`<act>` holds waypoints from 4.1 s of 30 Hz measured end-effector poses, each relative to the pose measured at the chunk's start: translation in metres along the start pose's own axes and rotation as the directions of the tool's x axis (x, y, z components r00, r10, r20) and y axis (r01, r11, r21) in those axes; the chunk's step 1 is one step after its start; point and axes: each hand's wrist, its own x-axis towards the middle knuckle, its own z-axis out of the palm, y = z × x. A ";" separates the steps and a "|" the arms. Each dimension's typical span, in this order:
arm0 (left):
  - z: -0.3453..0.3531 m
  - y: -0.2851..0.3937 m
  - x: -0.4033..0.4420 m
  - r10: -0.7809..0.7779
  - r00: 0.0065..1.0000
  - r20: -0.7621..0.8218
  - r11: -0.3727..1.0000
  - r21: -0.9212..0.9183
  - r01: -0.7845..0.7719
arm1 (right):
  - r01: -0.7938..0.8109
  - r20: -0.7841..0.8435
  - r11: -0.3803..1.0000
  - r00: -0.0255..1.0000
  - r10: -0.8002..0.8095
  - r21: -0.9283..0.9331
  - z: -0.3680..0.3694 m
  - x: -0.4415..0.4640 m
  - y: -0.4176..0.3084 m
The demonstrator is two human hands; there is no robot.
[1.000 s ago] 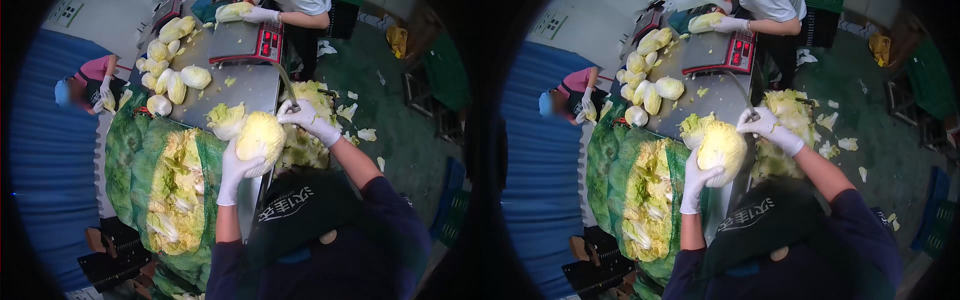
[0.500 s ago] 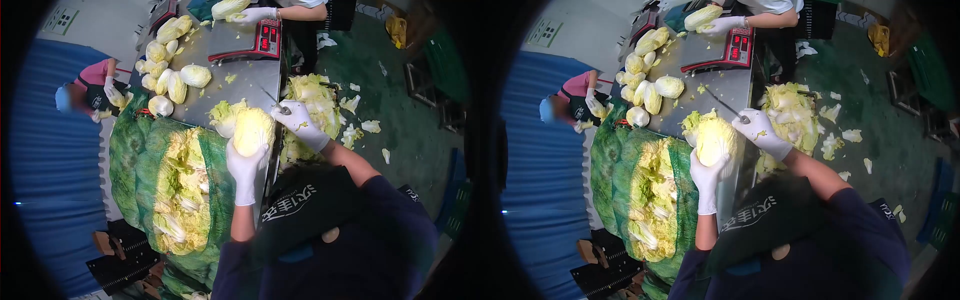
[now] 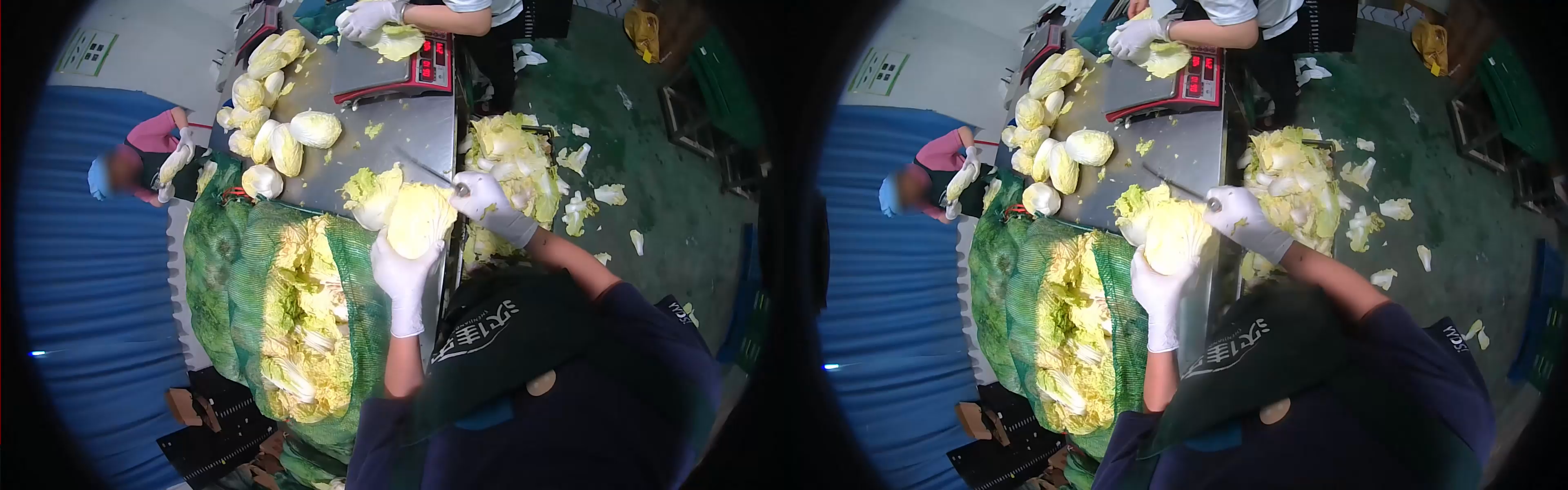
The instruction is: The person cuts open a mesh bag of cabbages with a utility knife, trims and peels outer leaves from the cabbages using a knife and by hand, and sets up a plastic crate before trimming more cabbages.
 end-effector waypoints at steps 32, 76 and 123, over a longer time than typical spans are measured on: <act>0.018 0.020 0.011 -0.208 0.960 0.190 0.224 -0.946 0.235 | -0.110 0.182 0.972 0.981 0.072 0.210 -0.003 0.005 -0.010; 0.030 -0.042 -0.003 0.183 0.825 0.535 -0.343 -0.752 0.563 | -0.243 0.313 0.887 0.942 0.120 0.392 -0.037 0.019 -0.081; -0.017 -0.027 -0.004 0.310 0.779 0.545 0.111 -0.834 0.540 | -0.253 0.406 0.920 0.907 0.117 0.300 -0.046 0.012 -0.054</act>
